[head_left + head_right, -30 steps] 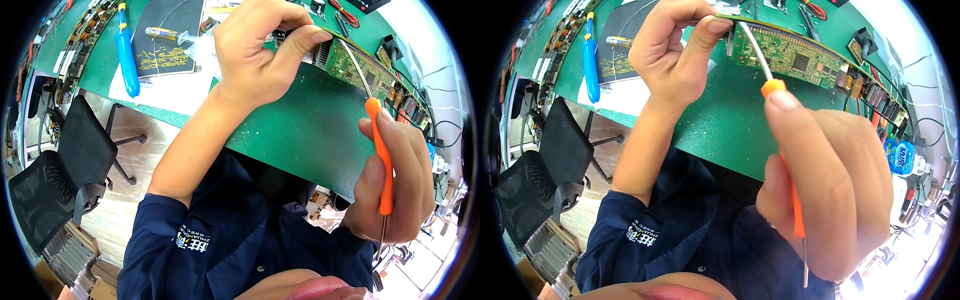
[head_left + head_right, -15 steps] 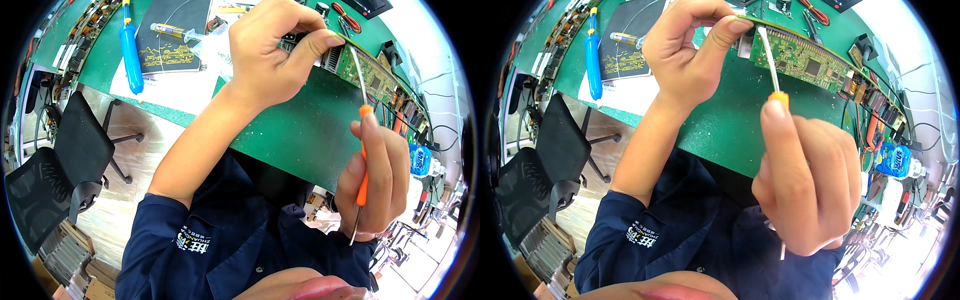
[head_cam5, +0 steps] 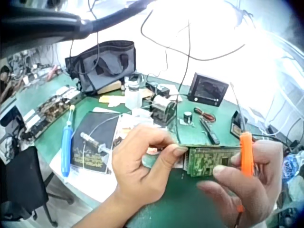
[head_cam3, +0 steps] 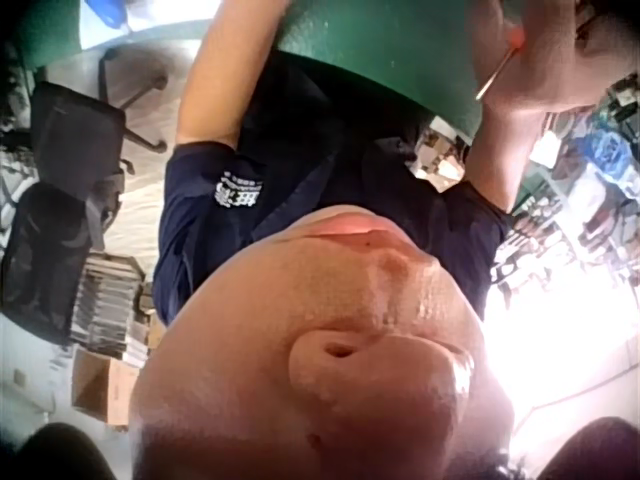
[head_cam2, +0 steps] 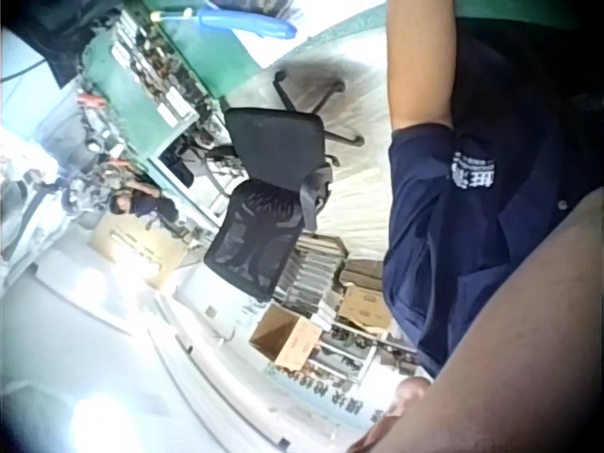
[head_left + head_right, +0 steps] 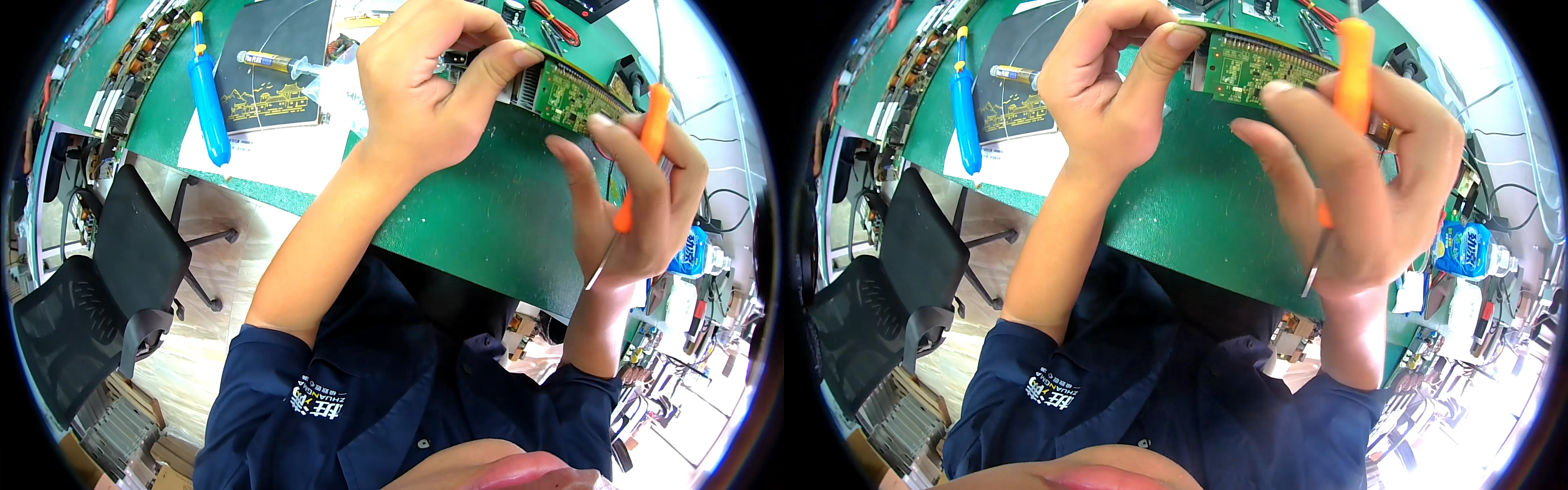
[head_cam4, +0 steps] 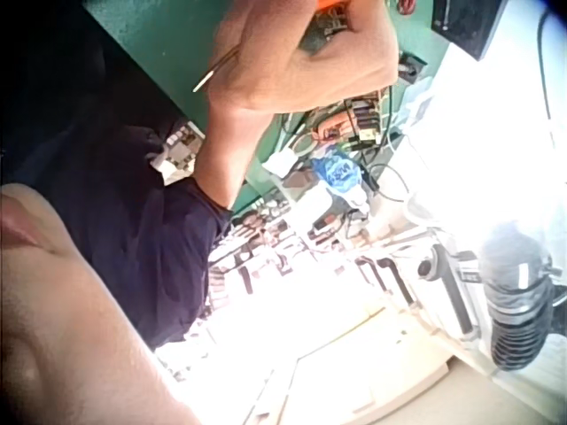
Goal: The person repairs a large circuit board by desoldering components with a manual pump and soldering iron, and then applying heat with a hot air station and using a small screwdriver to manipulate parts.
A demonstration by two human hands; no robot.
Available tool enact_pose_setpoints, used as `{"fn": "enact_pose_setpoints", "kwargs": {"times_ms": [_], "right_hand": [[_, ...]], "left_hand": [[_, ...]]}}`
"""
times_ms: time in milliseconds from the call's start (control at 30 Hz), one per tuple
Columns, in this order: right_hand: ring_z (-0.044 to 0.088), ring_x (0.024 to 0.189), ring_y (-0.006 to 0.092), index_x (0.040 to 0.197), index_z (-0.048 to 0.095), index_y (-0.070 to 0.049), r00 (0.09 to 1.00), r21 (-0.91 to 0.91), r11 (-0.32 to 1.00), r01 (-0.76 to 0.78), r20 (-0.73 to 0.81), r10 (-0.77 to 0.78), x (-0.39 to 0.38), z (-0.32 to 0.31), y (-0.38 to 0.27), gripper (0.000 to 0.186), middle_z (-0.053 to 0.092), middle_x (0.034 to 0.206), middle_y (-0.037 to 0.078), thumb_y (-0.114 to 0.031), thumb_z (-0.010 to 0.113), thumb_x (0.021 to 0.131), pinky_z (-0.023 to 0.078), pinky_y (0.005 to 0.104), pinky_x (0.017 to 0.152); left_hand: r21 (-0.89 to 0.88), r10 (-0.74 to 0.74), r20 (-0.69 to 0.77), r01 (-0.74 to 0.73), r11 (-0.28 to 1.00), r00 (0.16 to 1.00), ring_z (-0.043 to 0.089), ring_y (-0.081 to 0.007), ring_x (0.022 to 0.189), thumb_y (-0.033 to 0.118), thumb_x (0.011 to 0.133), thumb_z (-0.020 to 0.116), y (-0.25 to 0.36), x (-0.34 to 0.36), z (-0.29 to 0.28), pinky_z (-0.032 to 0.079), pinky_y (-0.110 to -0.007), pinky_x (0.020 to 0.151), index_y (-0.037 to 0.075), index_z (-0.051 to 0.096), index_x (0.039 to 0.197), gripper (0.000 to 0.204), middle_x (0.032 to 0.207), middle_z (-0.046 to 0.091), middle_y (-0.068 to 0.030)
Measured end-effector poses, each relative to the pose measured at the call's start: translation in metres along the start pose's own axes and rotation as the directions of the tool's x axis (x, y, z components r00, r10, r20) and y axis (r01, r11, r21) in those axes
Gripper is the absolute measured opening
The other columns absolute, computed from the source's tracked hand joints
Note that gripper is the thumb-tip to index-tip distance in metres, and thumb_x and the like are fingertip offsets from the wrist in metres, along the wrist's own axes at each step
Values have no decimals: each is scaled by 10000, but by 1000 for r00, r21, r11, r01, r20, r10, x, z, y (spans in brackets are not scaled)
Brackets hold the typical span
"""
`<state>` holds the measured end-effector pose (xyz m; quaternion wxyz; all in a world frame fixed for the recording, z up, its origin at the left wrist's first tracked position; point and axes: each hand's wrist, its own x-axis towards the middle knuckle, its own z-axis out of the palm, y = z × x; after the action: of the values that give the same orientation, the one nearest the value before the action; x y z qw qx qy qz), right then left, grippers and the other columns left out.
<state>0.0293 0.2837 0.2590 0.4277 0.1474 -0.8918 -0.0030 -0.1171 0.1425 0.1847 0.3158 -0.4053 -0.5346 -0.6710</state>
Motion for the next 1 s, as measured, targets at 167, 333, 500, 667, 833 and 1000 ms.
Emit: {"fn": "enact_pose_setpoints", "kwargs": {"times_ms": [167,333,500,667,833,1000], "right_hand": [[587,816,202,1026,766,-126,993,0,993,119,-6,-119,8,11,4,415,633,949,59,3,898,654,468,303,696],[590,805,209,1008,775,-111,994,36,994,105,4,-105,7,15,3,400,636,903,63,25,886,649,479,307,704],[594,804,211,1004,773,-97,994,66,992,106,21,-108,9,12,4,389,640,887,69,23,879,649,484,309,710],[612,809,213,1012,771,-92,995,85,992,96,24,-98,12,6,6,390,648,881,71,17,870,651,491,312,719],[626,818,213,1033,770,-81,992,97,990,104,66,-110,11,6,7,399,637,921,90,27,867,662,516,305,714],[629,830,208,1059,772,-79,989,112,986,121,68,-129,7,9,9,414,624,964,109,37,869,674,533,290,701]], "left_hand": [[31,-34,9,34,999,999,590,-184,674,64,856,770,4,1,-1,456,-279,615,10,663,851,120,781,652,-80],[-12,-45,-5,45,999,999,603,-194,688,84,866,776,4,0,0,475,-283,630,6,667,860,134,788,657,-91],[-40,-17,75,20,999,997,607,-148,763,39,911,737,-1,-3,-4,489,-249,701,-40,649,955,126,896,653,-99],[-19,-29,-22,29,999,999,609,-201,692,119,887,778,0,-5,2,484,-289,642,-5,664,866,170,799,663,-99],[-17,-37,-20,37,999,999,608,-201,692,124,891,777,3,-2,2,484,-291,643,-8,662,867,177,797,662,-100],[-38,-50,-34,49,998,998,608,-198,693,122,890,777,5,-1,2,484,-292,641,-10,663,870,176,792,661,-100]]}}
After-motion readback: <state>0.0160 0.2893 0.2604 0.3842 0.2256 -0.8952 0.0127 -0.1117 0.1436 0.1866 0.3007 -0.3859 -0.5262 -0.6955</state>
